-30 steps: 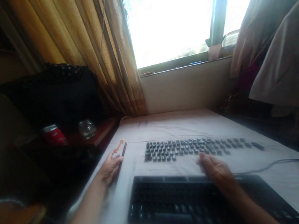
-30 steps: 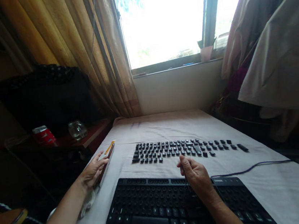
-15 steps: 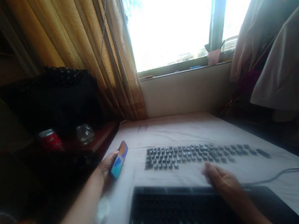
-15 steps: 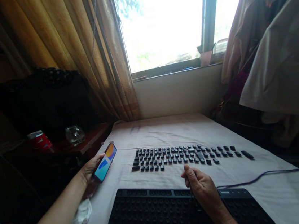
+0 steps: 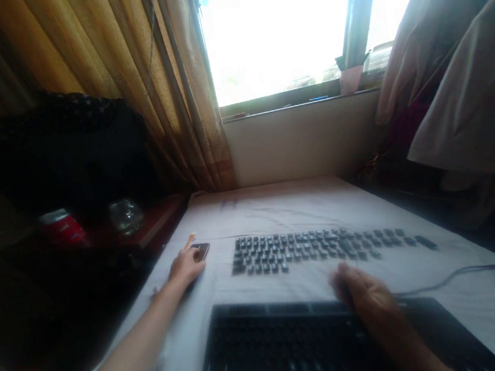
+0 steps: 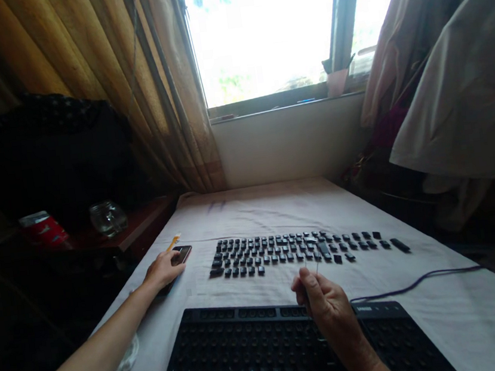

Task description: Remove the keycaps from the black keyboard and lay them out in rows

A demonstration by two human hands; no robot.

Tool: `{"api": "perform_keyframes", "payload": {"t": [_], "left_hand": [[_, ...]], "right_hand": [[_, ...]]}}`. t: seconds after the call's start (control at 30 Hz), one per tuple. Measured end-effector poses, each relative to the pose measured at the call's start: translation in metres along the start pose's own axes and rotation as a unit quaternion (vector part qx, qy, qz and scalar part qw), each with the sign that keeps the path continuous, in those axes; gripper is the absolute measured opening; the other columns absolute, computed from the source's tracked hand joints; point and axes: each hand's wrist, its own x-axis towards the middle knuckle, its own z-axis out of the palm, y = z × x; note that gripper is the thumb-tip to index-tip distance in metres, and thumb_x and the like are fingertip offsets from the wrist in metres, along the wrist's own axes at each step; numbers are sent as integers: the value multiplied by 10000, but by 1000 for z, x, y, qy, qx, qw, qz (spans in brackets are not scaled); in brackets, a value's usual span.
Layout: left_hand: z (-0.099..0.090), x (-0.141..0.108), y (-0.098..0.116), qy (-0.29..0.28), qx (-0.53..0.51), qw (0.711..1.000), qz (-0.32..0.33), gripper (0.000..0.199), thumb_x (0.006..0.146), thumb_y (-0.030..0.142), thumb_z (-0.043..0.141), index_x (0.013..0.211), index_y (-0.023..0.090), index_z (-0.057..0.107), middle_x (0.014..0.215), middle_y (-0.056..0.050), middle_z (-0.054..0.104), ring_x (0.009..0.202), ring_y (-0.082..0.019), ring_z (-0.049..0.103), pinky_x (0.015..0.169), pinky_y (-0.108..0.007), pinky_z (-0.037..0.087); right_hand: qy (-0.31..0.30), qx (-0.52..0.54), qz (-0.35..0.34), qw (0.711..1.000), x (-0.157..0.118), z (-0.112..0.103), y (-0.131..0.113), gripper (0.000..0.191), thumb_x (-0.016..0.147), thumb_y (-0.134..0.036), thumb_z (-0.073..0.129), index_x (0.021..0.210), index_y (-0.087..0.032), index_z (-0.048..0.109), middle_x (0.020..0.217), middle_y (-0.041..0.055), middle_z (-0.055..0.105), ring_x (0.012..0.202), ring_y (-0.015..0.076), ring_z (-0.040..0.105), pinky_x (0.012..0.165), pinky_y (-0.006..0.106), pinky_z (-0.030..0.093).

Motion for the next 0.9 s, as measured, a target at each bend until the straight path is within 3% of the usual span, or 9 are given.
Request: {"api": "perform_keyframes", "payload": {"t": [0.2,0.37,0.6,0.73,0.9], "left_hand": [[7,-5,-11,19,59,996,57,301,956,326,600,1230,201,591,1271,-91,603,1047,-233,635,875,-438,548],[-8,5,-27,-9,45,995,89,333,948,328,614,1245,182,578,1259,-93,606,1042,-240,639,865,-450,551],[-34,6,-52,-29,12,999,13,328,947,331,615,1237,180,584,1250,-87,611,1039,-244,641,861,-444,552],[-44,-15,-75,-63,0,997,-37,338,945,332,618,1241,173,579,1243,-89,613,1031,-243,644,853,-446,556],[-45,-51,-90,-70,-10,996,-50,338,940,341,623,1228,167,591,1238,-78,616,1036,-258,642,854,-445,555]], "right_hand": [[-8,11,0,1000,0,1,2,658,649,-842,590,604,-187,562,494,-29,462,418,91,356,392,222,306],[-4,8,8,1000,0,3,3,641,701,-816,574,586,-186,549,475,-34,447,410,88,373,391,211,324],[13,-12,-4,1000,0,5,9,646,692,-826,564,614,-185,588,470,-21,475,393,98,386,378,223,332],[1,-47,-3,999,-3,3,-3,670,680,-853,541,620,-188,598,474,-17,477,408,115,409,397,242,366],[-7,-46,4,999,-5,6,-10,706,617,-886,559,612,-182,610,475,-15,486,405,109,404,393,241,354]]}}
